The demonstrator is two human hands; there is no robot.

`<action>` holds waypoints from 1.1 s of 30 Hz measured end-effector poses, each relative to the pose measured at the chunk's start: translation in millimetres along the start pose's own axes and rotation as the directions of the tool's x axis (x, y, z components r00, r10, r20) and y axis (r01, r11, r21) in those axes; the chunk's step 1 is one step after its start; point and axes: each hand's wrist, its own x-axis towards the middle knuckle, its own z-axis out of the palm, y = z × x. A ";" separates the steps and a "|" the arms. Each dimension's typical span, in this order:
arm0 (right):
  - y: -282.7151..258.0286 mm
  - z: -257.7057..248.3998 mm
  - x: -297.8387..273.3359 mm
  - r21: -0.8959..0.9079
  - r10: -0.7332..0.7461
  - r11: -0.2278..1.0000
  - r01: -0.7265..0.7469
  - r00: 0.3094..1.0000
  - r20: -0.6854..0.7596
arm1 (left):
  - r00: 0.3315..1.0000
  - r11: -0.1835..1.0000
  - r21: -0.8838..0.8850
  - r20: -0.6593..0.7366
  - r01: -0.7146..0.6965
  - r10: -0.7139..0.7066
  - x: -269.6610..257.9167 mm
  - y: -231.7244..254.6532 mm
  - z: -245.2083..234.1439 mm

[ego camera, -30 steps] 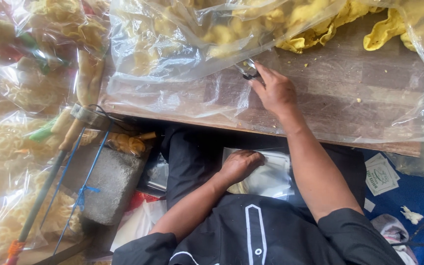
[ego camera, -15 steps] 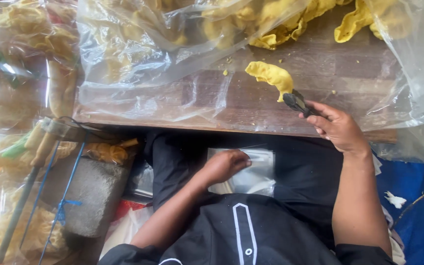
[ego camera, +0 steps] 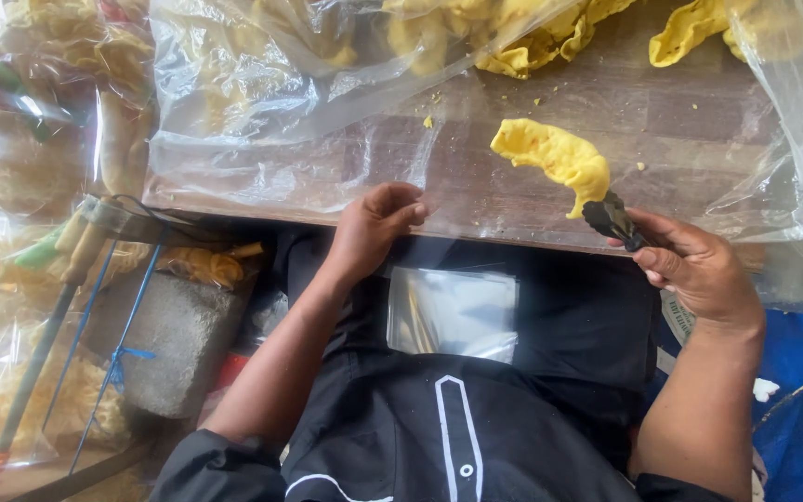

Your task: Packaging individual yellow snacks into plastic bags using tongs and a manual heat sealer.

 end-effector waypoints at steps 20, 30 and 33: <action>-29.9 -2.6 -22.0 -0.212 0.018 0.977 0.011 0.991 0.133 | 0.952 0.787 0.569 -0.024 -0.239 0.306 -8.8 40.3 -5.1; -54.3 19.8 -20.5 -0.399 0.150 0.912 -0.101 0.984 0.094 | 0.601 0.316 0.668 0.247 -0.674 0.760 -16.2 23.5 -2.2; -53.6 19.0 -20.5 -0.498 0.100 0.867 -0.025 0.987 0.125 | 0.632 0.304 0.727 0.224 -0.615 0.742 -15.4 14.8 -3.7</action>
